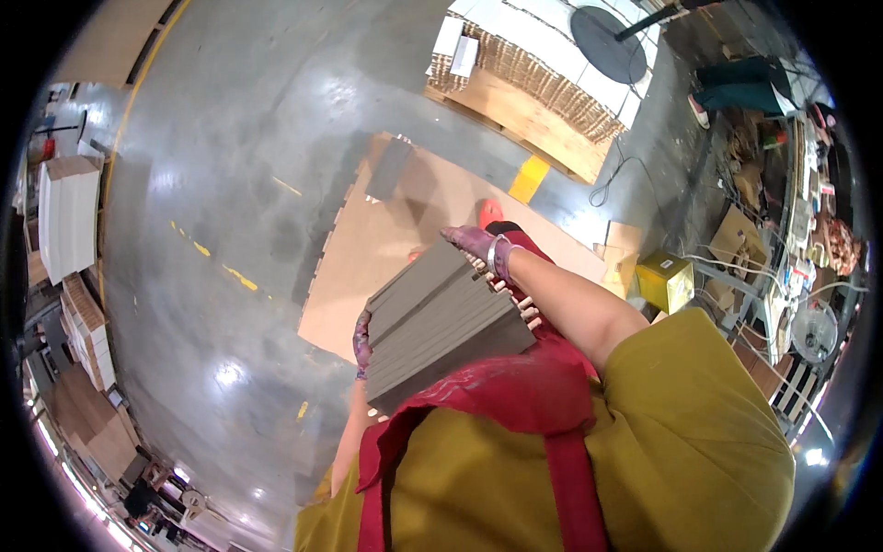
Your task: The person carries a stack of wood components to a workstation, applies glue to the joints of individual pieces using a small applicator, and then re-stacks the components.
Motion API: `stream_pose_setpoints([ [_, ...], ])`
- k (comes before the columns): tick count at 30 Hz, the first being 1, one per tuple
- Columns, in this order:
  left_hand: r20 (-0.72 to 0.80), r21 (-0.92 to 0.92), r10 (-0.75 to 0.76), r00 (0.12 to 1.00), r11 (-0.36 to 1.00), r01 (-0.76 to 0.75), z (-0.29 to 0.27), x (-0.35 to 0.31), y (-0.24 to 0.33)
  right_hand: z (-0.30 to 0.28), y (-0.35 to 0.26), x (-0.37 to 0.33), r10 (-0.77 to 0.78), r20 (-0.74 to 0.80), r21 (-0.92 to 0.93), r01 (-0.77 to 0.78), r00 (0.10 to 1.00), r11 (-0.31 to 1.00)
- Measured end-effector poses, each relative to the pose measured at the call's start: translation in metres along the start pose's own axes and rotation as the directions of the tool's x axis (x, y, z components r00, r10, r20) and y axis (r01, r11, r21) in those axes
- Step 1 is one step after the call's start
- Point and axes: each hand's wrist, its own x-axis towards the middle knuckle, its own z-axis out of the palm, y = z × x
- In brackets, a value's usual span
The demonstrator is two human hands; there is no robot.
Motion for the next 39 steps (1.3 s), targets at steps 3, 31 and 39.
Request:
stream_pose_setpoints([
  [3, -0.005, -0.083, -0.050, 0.999, 0.995, 0.050, 0.012, 0.010, -0.006, -0.017, 0.028, 0.076, -0.041, 0.045, -0.111, 0.046, 0.998, 0.993],
  [31, 0.188, -0.294, 0.152, 0.970, 0.951, -0.092, 0.048, 0.360, -0.149, -0.134, 0.036, 0.467, 0.182, -0.066, -0.241, -0.192, 0.981, 0.951],
  [39, -0.101, -0.342, 0.100, 0.990, 0.931, -0.129, -0.104, 0.499, -0.316, -0.110, 0.031, 0.592, 0.219, 0.068, -0.447, -0.167, 0.973, 0.879],
])
